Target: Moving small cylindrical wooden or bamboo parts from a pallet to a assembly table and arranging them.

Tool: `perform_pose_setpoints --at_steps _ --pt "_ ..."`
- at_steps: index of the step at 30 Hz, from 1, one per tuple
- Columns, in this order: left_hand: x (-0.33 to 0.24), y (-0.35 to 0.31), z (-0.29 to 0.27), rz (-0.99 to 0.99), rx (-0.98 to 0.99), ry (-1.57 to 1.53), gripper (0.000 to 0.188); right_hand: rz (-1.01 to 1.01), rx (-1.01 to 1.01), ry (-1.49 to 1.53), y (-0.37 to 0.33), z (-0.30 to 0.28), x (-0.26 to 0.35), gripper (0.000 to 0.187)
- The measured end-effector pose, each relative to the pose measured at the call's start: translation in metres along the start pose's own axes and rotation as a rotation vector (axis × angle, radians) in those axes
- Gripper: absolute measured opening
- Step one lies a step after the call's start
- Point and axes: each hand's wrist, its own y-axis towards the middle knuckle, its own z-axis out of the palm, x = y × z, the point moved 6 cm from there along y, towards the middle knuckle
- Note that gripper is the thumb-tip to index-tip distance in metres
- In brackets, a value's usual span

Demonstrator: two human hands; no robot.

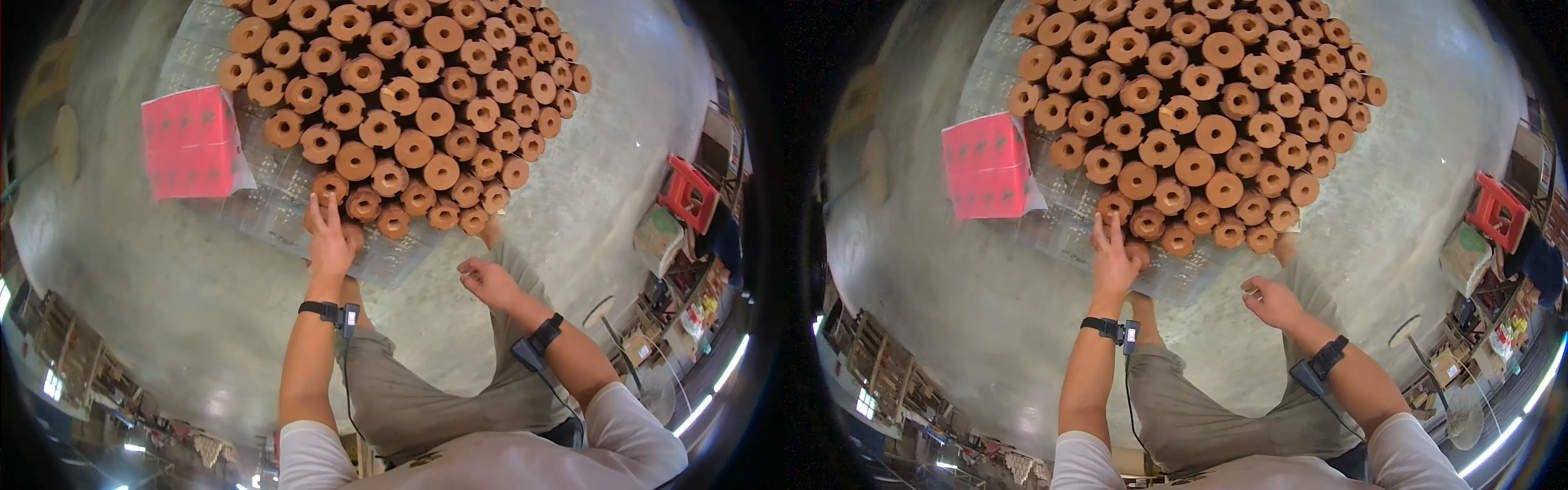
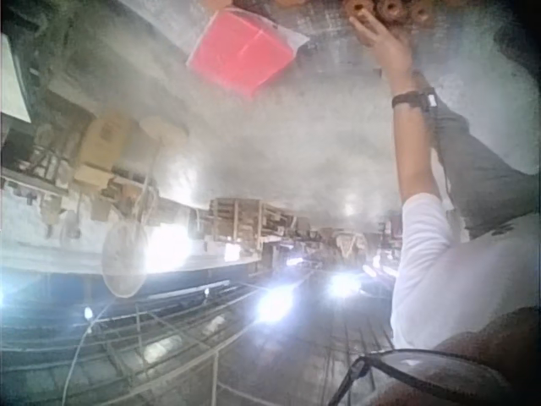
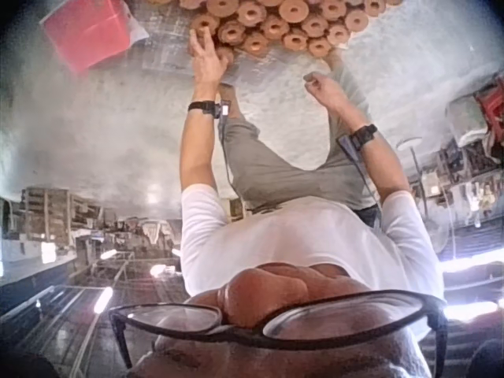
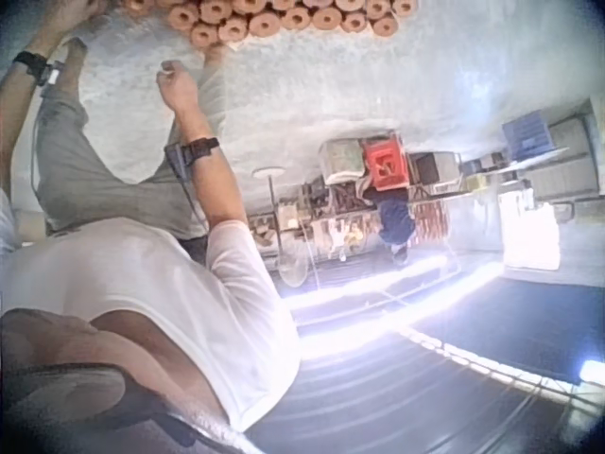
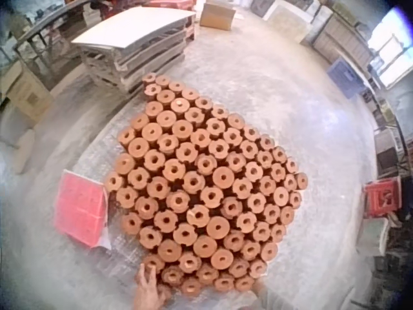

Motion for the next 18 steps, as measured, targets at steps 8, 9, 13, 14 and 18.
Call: perform_pose_setpoints --at_steps 8,9,13,14,18 --pt "0.016 0.003 0.002 0.010 0.013 0.047 0.096 -0.001 0.051 -0.013 0.015 0.017 0.016 0.030" --pt "0.019 0.003 0.004 0.008 0.013 0.045 0.096 -0.007 0.059 -0.020 0.016 0.019 0.017 0.030" --pt "0.009 0.005 -0.002 -0.047 0.088 0.014 0.101 -0.002 0.054 -0.047 0.020 0.020 0.016 0.030" --pt "0.007 0.005 -0.002 -0.069 0.120 -0.013 0.103 -0.002 0.053 -0.046 0.022 0.020 0.017 0.030" --pt "0.014 0.007 0.006 -0.058 0.147 0.040 0.107 -0.031 0.042 -0.049 0.027 0.023 0.019 0.031"
